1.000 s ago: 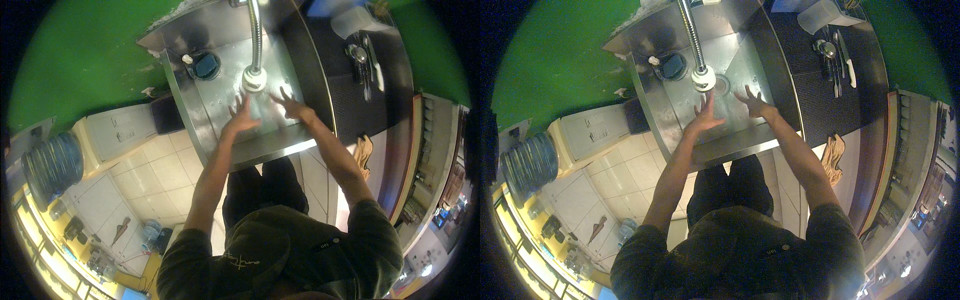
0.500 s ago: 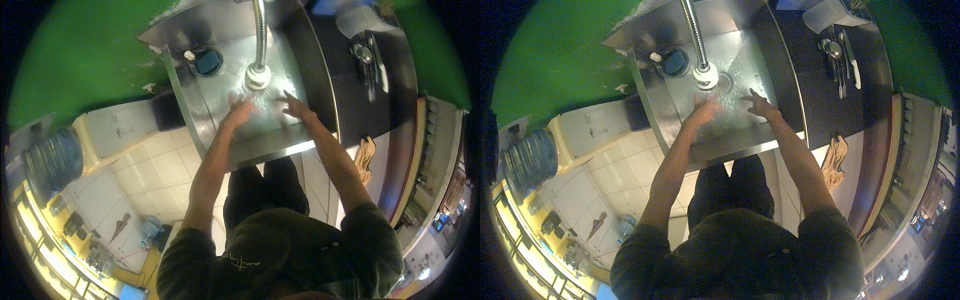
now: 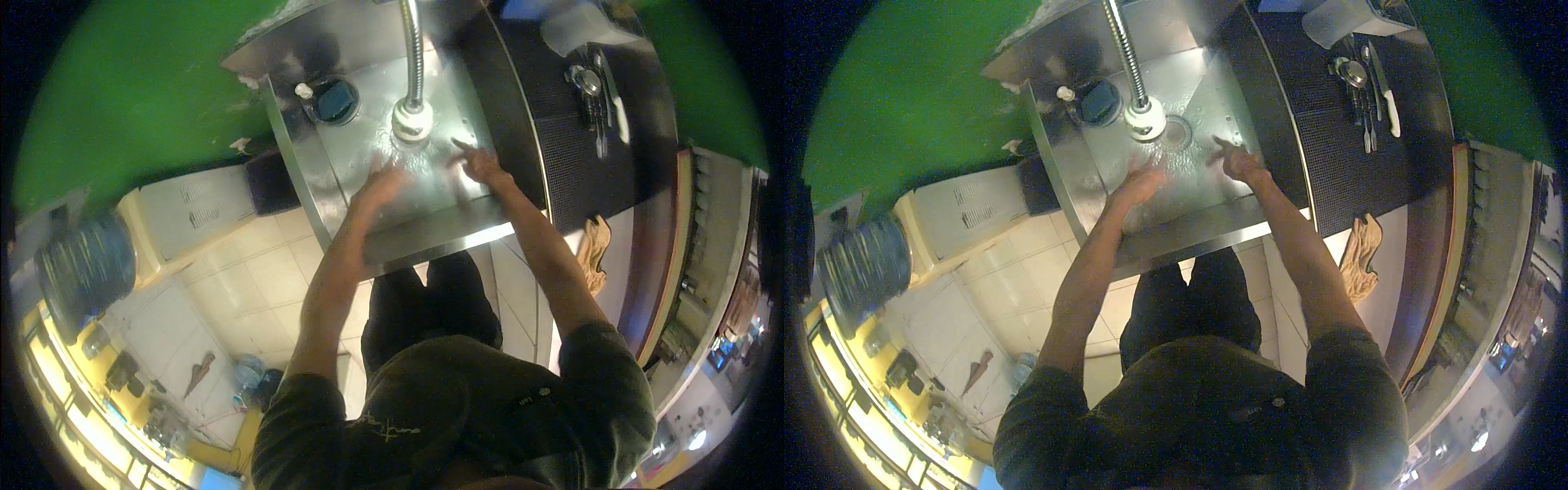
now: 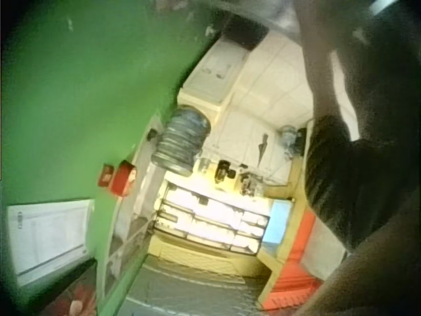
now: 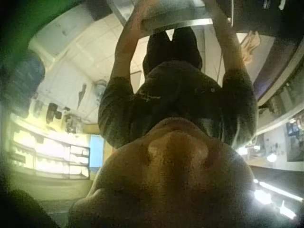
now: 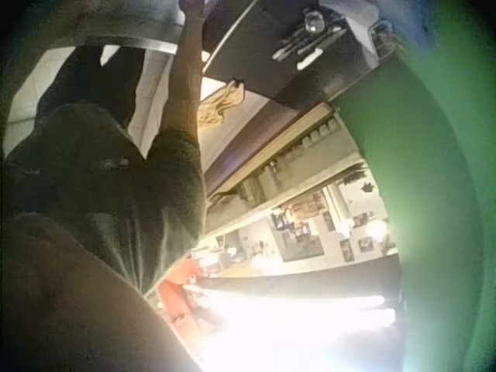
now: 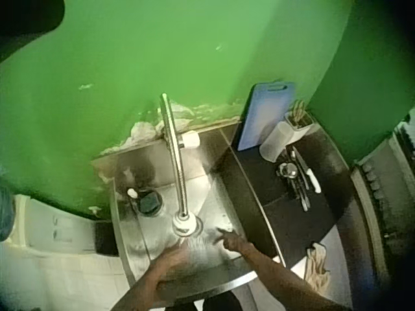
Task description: The person scrubs a stainless steel sink with a yellow sponge under running water, rinses the sponge, and wipes the sink basin and faucet. Then the person dries their hands with a yellow cloth and mops the tiled floor with a mop.
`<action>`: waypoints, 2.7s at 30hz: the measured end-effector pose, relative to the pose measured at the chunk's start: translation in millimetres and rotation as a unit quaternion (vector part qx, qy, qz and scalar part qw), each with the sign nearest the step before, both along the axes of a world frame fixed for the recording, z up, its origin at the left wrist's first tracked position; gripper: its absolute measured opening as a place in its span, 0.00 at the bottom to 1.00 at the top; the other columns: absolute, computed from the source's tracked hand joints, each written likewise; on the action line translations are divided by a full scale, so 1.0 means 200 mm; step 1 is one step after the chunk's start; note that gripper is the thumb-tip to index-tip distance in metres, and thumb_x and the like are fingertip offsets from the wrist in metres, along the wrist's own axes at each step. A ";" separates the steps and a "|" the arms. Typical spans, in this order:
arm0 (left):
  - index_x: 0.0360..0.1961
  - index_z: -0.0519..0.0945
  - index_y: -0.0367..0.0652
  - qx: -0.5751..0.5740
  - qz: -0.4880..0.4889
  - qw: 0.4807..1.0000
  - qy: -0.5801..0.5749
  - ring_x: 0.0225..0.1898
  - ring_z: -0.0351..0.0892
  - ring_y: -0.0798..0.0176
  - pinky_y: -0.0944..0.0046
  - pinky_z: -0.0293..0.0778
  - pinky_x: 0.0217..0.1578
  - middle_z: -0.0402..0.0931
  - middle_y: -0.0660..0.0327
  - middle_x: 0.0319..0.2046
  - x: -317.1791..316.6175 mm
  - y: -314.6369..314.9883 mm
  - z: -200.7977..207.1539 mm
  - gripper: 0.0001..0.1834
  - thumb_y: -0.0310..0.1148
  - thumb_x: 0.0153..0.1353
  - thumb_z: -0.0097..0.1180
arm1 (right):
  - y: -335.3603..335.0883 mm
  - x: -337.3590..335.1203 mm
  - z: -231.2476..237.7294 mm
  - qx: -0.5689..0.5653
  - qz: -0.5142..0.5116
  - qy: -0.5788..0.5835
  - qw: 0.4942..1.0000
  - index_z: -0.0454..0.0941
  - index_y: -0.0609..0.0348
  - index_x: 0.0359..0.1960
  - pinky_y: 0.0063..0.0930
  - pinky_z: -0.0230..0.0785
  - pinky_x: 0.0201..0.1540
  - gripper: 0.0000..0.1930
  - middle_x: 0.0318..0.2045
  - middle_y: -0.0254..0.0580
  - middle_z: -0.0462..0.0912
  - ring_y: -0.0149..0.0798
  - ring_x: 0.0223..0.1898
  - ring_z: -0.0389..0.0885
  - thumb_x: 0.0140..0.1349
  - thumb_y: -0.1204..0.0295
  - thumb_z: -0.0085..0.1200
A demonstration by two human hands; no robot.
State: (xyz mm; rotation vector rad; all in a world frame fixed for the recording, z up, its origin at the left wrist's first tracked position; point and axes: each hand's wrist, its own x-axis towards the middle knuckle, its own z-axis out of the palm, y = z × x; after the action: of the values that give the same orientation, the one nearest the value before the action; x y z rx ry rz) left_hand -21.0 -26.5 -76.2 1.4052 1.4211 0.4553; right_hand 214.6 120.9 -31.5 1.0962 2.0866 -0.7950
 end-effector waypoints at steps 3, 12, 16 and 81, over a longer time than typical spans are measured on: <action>0.73 0.65 0.44 0.073 0.089 0.988 -0.105 0.75 0.59 0.50 0.58 0.53 0.74 0.60 0.50 0.75 -0.17 -0.16 0.39 0.32 0.45 0.73 0.53 | 0.02 0.16 0.42 -0.085 -0.060 0.359 0.928 0.82 0.44 0.59 0.47 0.57 0.74 0.20 0.73 0.44 0.66 0.52 0.72 0.64 0.65 0.73 0.59; 0.71 0.67 0.41 -0.150 0.180 0.765 -0.600 0.67 0.70 0.53 0.48 0.64 0.68 0.73 0.52 0.66 -0.12 0.03 0.18 0.30 0.45 0.75 0.50 | -0.02 0.01 0.16 -0.306 -0.317 0.613 0.656 0.67 0.50 0.71 0.59 0.60 0.67 0.28 0.62 0.54 0.77 0.51 0.59 0.79 0.70 0.57 0.50; 0.71 0.66 0.41 0.033 0.093 0.988 -0.117 0.64 0.73 0.54 0.53 0.68 0.64 0.75 0.54 0.64 -0.17 0.13 -0.05 0.29 0.43 0.74 0.53 | -0.36 -0.10 -0.09 0.075 -0.079 0.283 0.953 0.76 0.50 0.64 0.44 0.65 0.69 0.22 0.67 0.50 0.72 0.50 0.67 0.71 0.67 0.73 0.53; 0.63 0.75 0.44 0.246 -0.049 0.964 -0.092 0.60 0.75 0.49 0.55 0.72 0.61 0.72 0.51 0.58 0.32 0.07 1.21 0.25 0.34 0.65 0.63 | -1.03 0.82 1.18 0.115 -0.526 0.388 0.748 0.78 0.63 0.45 0.28 0.79 0.49 0.12 0.38 0.38 0.84 0.31 0.41 0.83 0.72 0.65 0.58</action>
State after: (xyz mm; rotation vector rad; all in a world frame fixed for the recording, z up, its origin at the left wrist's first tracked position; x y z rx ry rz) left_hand 42.3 -12.8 165.5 1.7655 1.1228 0.8955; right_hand 378.1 -84.5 203.9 2.4986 2.0557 -1.7915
